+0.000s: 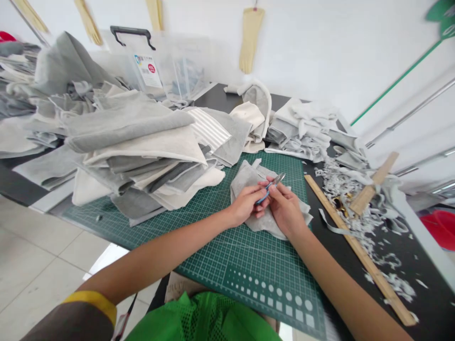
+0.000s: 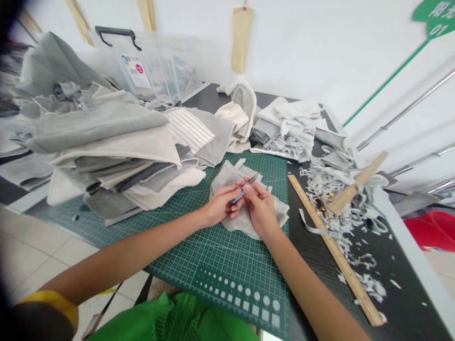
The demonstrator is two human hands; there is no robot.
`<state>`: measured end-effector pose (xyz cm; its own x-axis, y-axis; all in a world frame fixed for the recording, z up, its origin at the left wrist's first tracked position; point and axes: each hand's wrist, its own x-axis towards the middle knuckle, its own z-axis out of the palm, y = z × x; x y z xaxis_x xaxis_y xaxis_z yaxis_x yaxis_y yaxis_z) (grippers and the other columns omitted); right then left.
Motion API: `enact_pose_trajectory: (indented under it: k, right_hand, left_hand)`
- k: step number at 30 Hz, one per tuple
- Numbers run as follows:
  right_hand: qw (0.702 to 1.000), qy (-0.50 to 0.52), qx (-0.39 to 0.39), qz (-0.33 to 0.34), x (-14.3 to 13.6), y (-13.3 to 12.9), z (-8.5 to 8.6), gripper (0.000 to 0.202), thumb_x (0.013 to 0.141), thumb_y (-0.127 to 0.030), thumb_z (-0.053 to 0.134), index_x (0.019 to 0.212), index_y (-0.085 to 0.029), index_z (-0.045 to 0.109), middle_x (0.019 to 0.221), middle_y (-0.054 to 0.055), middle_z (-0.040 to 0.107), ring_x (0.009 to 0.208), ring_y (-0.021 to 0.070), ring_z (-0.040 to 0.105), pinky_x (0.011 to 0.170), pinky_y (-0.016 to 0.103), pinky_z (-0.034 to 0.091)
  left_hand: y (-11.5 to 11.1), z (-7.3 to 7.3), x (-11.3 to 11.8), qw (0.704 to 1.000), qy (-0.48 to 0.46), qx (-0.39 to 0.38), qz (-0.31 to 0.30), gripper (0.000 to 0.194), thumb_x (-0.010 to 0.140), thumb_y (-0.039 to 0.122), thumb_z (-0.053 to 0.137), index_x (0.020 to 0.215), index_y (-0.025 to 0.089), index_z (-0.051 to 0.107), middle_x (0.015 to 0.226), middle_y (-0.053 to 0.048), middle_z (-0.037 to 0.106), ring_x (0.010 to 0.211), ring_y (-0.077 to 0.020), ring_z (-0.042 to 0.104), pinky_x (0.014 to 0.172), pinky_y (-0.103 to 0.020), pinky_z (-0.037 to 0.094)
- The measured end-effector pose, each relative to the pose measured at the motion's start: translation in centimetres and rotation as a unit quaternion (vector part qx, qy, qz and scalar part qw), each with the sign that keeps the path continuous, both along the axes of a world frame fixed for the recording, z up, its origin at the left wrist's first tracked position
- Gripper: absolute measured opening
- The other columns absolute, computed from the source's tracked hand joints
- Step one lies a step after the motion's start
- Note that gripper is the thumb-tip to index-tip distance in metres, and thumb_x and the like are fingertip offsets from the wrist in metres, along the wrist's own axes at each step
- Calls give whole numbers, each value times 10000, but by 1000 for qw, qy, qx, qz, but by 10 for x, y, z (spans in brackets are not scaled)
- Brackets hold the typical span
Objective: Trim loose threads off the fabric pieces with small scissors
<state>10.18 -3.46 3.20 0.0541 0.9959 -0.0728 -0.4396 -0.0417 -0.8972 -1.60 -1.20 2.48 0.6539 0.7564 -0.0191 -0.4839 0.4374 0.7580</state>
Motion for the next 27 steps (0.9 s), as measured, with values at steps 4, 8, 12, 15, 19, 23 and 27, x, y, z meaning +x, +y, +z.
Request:
enact_pose_trajectory:
  k: [4, 8, 12, 15, 19, 23, 27]
  right_hand:
    - [1000, 6, 28, 12, 1, -1, -4, 274, 738, -276, 645, 1005, -219, 617, 1024, 26, 675, 517, 76, 575, 580, 270, 563]
    - [999, 16, 39, 15, 2, -3, -3, 270, 716, -290, 667, 974, -216, 633, 997, 25, 685, 561, 88, 590, 618, 274, 554]
    - [999, 28, 44, 7, 2, -4, -1, 263, 710, -274, 673, 964, -215, 638, 970, 17, 692, 606, 93, 604, 645, 262, 548]
    - [998, 32, 50, 8, 1, -4, -1, 248, 717, -255, 668, 959, -209, 639, 964, 14, 692, 599, 84, 599, 657, 256, 546]
    - [998, 36, 44, 1, 1, -3, -2, 247, 701, -248, 683, 942, -205, 645, 921, 10, 699, 601, 91, 604, 650, 260, 547]
    - [999, 41, 34, -2, 1, -1, -3, 247, 694, -243, 692, 933, -202, 647, 886, 9, 705, 601, 95, 610, 659, 269, 549]
    - [998, 46, 30, 1, 2, 0, -3, 235, 695, -239, 693, 924, -205, 650, 884, 2, 705, 591, 91, 610, 662, 263, 554]
  left_hand:
    - [-3, 1, -1, 1000, 11, 17, 7, 214, 799, 313, 557, 928, 157, 490, 541, 55, 429, 403, -60, 343, 357, -165, 294]
    - [-6, 3, -2, 999, 15, 28, 7, 168, 797, 287, 555, 871, 150, 493, 555, 44, 440, 419, -63, 363, 368, -170, 301]
    - [-5, 2, -1, 999, 13, 42, 4, 152, 801, 286, 545, 840, 148, 494, 563, 39, 443, 427, -65, 367, 369, -173, 310]
    - [-4, 0, 0, 999, 11, 52, 1, 153, 804, 285, 540, 869, 156, 493, 557, 42, 436, 434, -70, 365, 371, -169, 314]
    - [-4, -1, 0, 999, 20, 47, 8, 173, 790, 293, 560, 866, 152, 497, 567, 40, 440, 439, -68, 363, 372, -167, 321]
    - [-4, -1, 0, 999, 13, 34, 5, 171, 784, 276, 569, 863, 146, 491, 574, 44, 431, 434, -59, 353, 366, -157, 303]
    - [-4, 0, -1, 999, 15, 45, 0, 166, 800, 303, 548, 806, 154, 474, 563, 42, 430, 413, -54, 327, 348, -152, 269]
